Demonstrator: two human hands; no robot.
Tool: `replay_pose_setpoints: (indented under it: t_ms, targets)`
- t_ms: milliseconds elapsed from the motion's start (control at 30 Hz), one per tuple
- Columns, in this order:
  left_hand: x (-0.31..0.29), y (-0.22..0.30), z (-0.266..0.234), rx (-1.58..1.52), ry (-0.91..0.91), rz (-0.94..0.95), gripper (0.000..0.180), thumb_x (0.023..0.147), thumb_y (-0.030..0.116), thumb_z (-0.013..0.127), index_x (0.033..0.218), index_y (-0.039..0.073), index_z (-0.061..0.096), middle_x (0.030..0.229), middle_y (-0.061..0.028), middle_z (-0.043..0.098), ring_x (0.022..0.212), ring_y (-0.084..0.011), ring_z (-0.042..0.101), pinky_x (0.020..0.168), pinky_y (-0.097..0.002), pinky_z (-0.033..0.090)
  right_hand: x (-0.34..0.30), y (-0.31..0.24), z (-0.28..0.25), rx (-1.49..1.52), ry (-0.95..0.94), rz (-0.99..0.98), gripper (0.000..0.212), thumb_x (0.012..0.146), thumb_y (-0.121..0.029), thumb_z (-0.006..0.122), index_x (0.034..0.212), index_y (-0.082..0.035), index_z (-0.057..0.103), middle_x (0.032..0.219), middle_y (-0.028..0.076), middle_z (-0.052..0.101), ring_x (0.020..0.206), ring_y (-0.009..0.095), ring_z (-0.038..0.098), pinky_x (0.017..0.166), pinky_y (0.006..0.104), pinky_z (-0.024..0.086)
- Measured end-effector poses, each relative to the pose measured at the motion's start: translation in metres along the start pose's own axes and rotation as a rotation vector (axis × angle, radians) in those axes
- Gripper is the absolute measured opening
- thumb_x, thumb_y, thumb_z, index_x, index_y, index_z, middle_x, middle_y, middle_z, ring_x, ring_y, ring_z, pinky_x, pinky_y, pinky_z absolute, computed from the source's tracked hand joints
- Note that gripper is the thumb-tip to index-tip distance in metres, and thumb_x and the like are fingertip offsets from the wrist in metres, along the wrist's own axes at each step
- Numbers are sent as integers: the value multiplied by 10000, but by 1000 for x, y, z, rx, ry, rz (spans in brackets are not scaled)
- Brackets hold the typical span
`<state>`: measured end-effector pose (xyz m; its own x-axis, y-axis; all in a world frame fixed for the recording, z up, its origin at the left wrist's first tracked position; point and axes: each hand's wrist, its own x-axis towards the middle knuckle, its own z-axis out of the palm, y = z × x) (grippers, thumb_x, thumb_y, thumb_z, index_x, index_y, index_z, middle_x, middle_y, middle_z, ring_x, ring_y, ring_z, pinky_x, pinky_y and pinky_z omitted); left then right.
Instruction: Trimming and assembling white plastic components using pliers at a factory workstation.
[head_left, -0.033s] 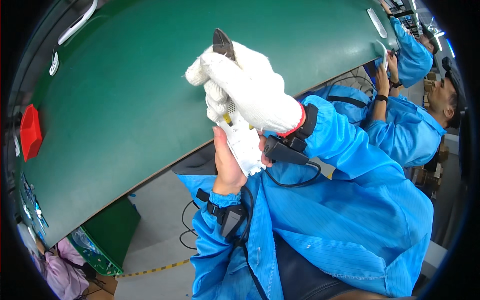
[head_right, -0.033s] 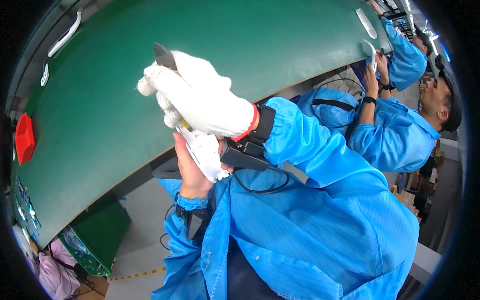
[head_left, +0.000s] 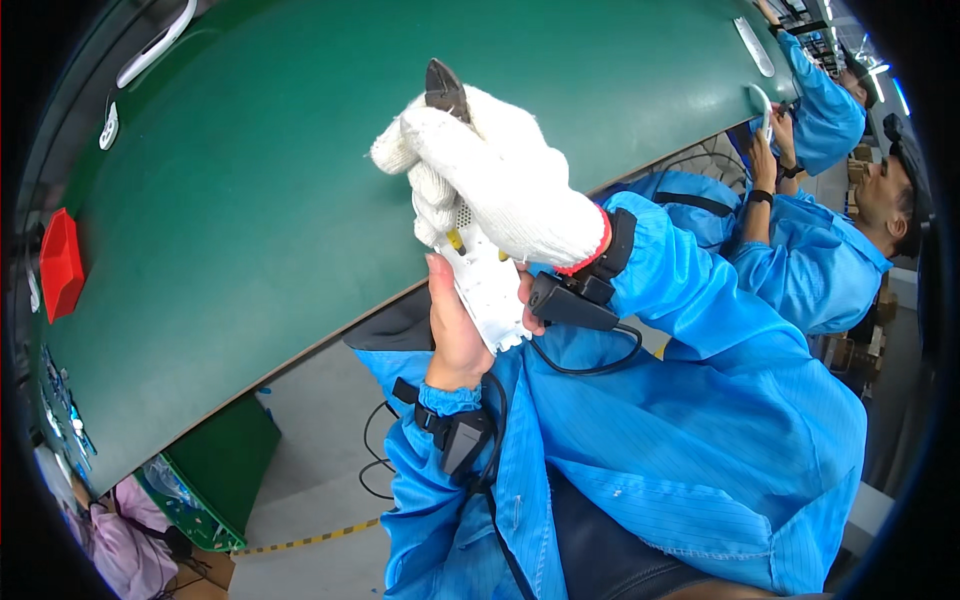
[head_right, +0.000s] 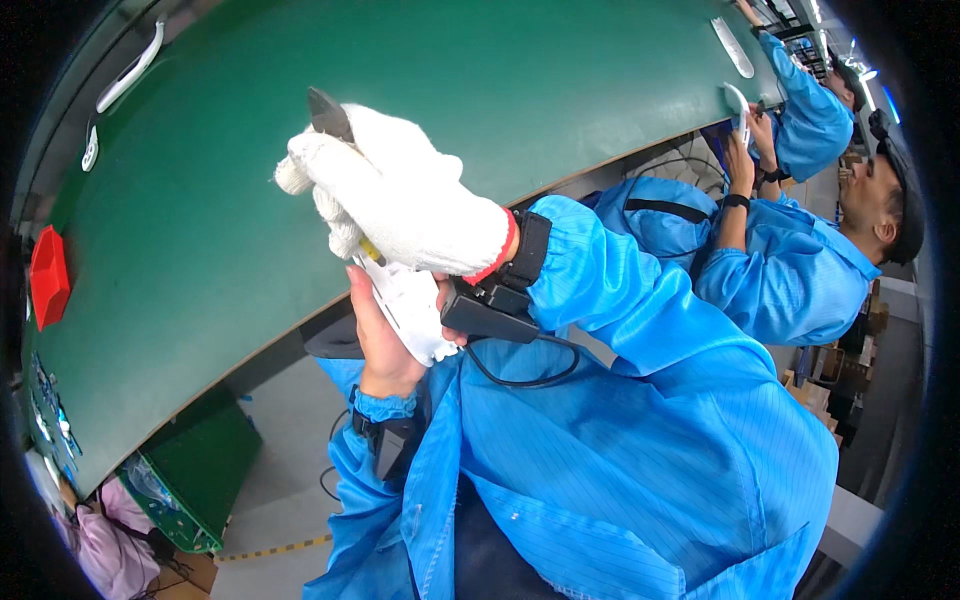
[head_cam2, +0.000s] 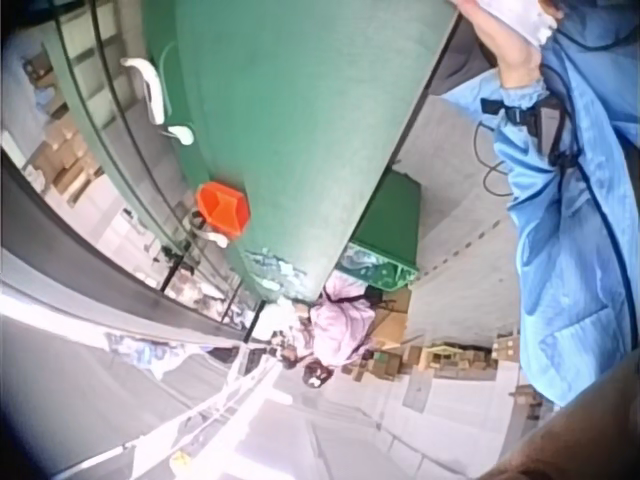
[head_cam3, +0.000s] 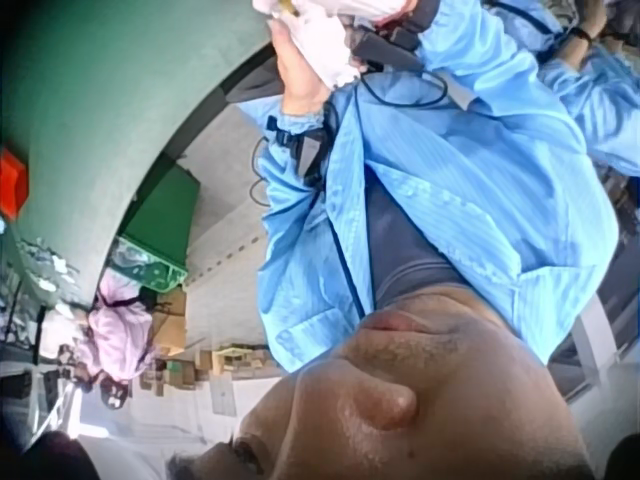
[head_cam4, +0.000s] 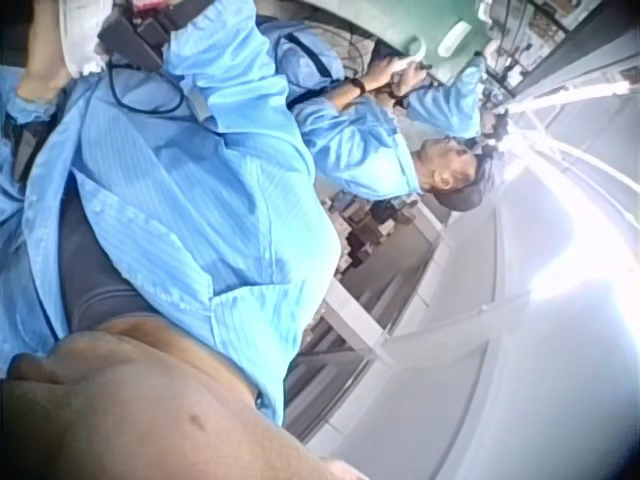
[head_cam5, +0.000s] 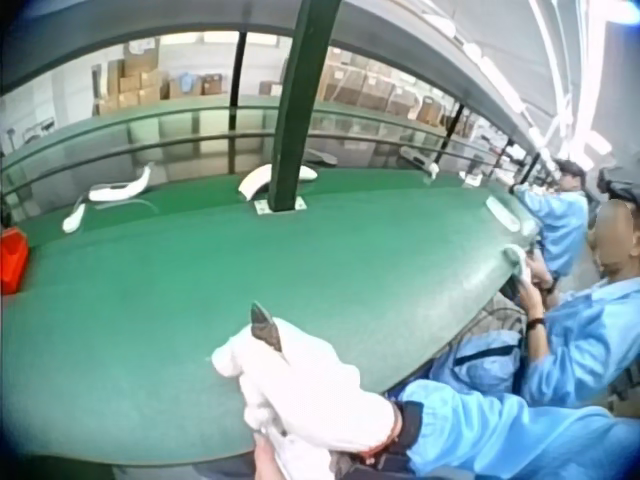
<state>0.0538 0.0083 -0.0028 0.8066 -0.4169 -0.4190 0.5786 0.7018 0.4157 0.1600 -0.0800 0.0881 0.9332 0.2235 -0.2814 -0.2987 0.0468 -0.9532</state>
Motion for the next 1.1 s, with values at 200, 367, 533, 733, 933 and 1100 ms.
replay_pose_setpoints:
  t_ms: [200,367,533,733,933,1100]
  targets:
    - [1,-4,-3,-25,-62,24,819,980,728,275,1231,-8,531,801,-143,635,546,-236,638,425,-366,559,2,5,-2,59,-22,24,336,1013,-338,551,959,-15,628,674,22,568,528,93,567,505,253,482]
    - [-2,-3,9,34,53,78,820,984,725,268,1233,-14,521,783,-145,641,519,-252,636,425,-368,535,-8,-1,6,-78,8,14,328,1011,-328,557,959,-12,625,677,26,576,533,96,573,511,259,489]
    - [-4,-5,1,-64,8,26,825,987,728,245,1198,-15,535,794,-138,650,508,-257,633,434,-359,524,-5,1,4,74,42,55,328,1012,-329,561,952,-12,624,656,22,570,509,102,565,496,264,487]
    - [-5,-7,-3,-37,-42,-5,838,984,735,231,1121,-18,571,770,-148,654,510,-255,635,435,-349,520,-1,8,-2,131,22,19,340,1013,-337,556,945,-10,621,644,20,561,496,101,559,479,260,477]
    - [-7,-5,2,9,-10,10,833,991,724,232,1195,-23,541,774,-182,675,500,-262,635,437,-357,524,-3,2,5,39,82,0,327,1008,-333,560,954,-15,622,673,18,579,496,99,562,478,265,476]
    - [-11,-3,8,32,66,29,837,1001,709,215,1296,-31,472,766,-183,672,505,-271,637,445,-358,521,-8,0,13,-84,101,-5,321,1006,-326,558,966,-13,614,684,25,583,508,96,569,485,268,481]
